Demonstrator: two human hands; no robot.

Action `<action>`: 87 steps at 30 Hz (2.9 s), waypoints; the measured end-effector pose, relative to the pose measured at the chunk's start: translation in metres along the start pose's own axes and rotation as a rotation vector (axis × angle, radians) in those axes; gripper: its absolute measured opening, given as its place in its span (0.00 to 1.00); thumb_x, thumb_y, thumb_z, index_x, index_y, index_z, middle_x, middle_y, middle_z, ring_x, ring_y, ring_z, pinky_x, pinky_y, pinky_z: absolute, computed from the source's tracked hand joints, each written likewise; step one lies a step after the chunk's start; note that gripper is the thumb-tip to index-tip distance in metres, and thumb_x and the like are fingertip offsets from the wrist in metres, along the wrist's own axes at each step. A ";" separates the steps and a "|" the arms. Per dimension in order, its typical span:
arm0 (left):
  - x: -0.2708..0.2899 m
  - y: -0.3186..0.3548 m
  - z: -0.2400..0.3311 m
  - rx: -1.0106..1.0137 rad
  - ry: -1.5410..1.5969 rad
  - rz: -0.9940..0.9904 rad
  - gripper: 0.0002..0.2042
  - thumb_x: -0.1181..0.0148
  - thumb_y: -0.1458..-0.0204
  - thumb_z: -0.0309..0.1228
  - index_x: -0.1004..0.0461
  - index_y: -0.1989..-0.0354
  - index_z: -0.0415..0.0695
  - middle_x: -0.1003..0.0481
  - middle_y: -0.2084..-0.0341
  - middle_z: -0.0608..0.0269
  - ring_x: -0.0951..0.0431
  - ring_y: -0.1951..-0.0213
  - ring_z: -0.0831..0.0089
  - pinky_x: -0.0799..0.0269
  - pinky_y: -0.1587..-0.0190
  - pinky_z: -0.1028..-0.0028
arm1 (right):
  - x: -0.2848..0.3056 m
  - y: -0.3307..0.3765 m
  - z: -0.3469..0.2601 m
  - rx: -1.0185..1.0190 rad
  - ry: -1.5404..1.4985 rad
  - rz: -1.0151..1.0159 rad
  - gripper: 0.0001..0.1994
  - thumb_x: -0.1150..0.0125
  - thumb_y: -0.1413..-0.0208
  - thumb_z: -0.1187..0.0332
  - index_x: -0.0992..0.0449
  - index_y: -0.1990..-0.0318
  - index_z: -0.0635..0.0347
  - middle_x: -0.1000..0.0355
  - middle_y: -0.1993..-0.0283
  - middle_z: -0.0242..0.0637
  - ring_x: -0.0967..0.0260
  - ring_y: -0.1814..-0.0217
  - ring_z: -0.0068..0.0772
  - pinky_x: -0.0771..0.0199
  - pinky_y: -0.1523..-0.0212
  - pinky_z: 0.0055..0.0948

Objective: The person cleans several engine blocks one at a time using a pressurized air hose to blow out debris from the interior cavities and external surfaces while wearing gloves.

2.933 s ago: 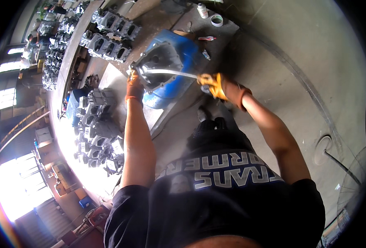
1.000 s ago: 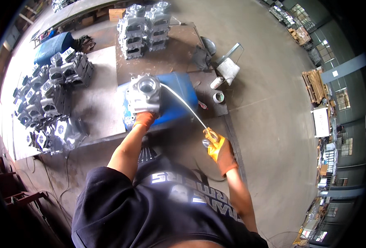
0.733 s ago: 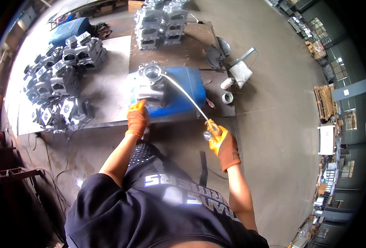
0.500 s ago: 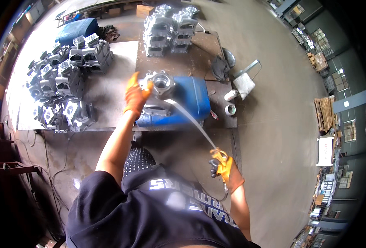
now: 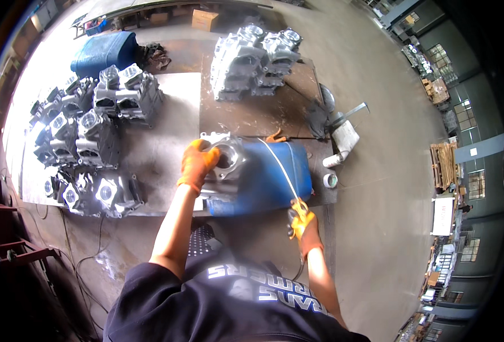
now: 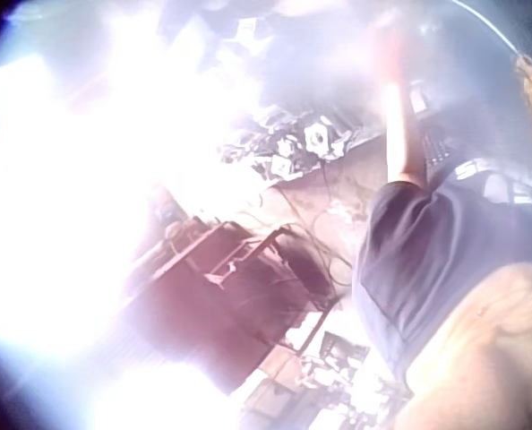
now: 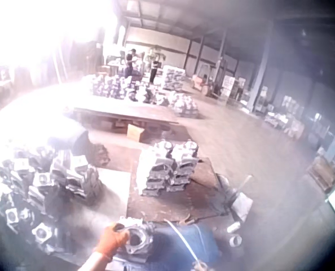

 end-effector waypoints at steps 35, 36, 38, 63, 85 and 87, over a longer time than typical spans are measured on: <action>-0.051 -0.439 -0.113 -0.226 0.481 0.156 0.29 0.41 0.56 0.28 0.37 0.41 0.46 0.28 0.51 0.51 0.28 0.49 0.62 0.34 0.46 0.67 | -0.130 -0.033 -0.033 0.263 0.730 -0.247 0.04 0.46 0.45 0.73 0.27 0.65 0.62 0.27 0.71 0.38 0.29 0.72 0.33 0.28 0.73 0.30; -0.043 -0.415 -0.115 -0.261 0.380 0.258 0.26 0.43 0.54 0.26 0.36 0.42 0.45 0.29 0.50 0.52 0.29 0.48 0.64 0.35 0.45 0.68 | -0.132 -0.042 -0.029 0.086 0.606 -0.206 0.05 0.47 0.43 0.72 0.28 0.64 0.62 0.28 0.72 0.38 0.29 0.72 0.31 0.29 0.73 0.30; -0.030 -0.350 -0.121 -0.305 0.244 0.386 0.24 0.44 0.51 0.25 0.35 0.43 0.44 0.29 0.49 0.53 0.30 0.46 0.64 0.37 0.44 0.69 | -0.142 -0.050 -0.027 -0.143 0.260 -0.167 0.08 0.52 0.39 0.69 0.29 0.60 0.63 0.28 0.70 0.37 0.30 0.72 0.28 0.29 0.72 0.29; 0.200 0.008 -0.364 0.752 -0.167 0.500 0.23 0.34 0.60 0.32 0.29 0.54 0.37 0.24 0.61 0.45 0.23 0.58 0.54 0.29 0.56 0.64 | -0.070 -0.014 -0.009 0.228 0.333 -0.476 0.22 0.52 0.42 0.79 0.39 0.39 0.66 0.34 0.42 0.37 0.34 0.46 0.25 0.33 0.50 0.21; -0.156 0.133 0.099 -0.925 -1.056 -0.211 0.08 0.47 0.49 0.34 0.23 0.63 0.53 0.26 0.63 0.56 0.25 0.59 0.57 0.33 0.56 0.57 | 0.144 0.110 0.053 0.464 -0.129 0.017 0.17 0.52 0.39 0.53 0.27 0.52 0.52 0.37 0.75 0.21 0.40 0.82 0.15 0.45 0.87 0.17; -0.185 0.132 0.067 -0.884 -0.996 -0.102 0.12 0.49 0.47 0.40 0.24 0.62 0.49 0.26 0.62 0.52 0.25 0.59 0.55 0.34 0.55 0.58 | 0.151 0.126 0.049 0.386 -0.127 -0.072 0.15 0.52 0.39 0.54 0.26 0.55 0.53 0.38 0.77 0.22 0.39 0.81 0.14 0.44 0.86 0.17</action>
Point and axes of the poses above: each hand's wrist, its own y-axis away from the middle knuckle, its own x-axis out of the back of the hand, z = x × y, the point moved 6 cm from there along -y, towards the middle knuckle
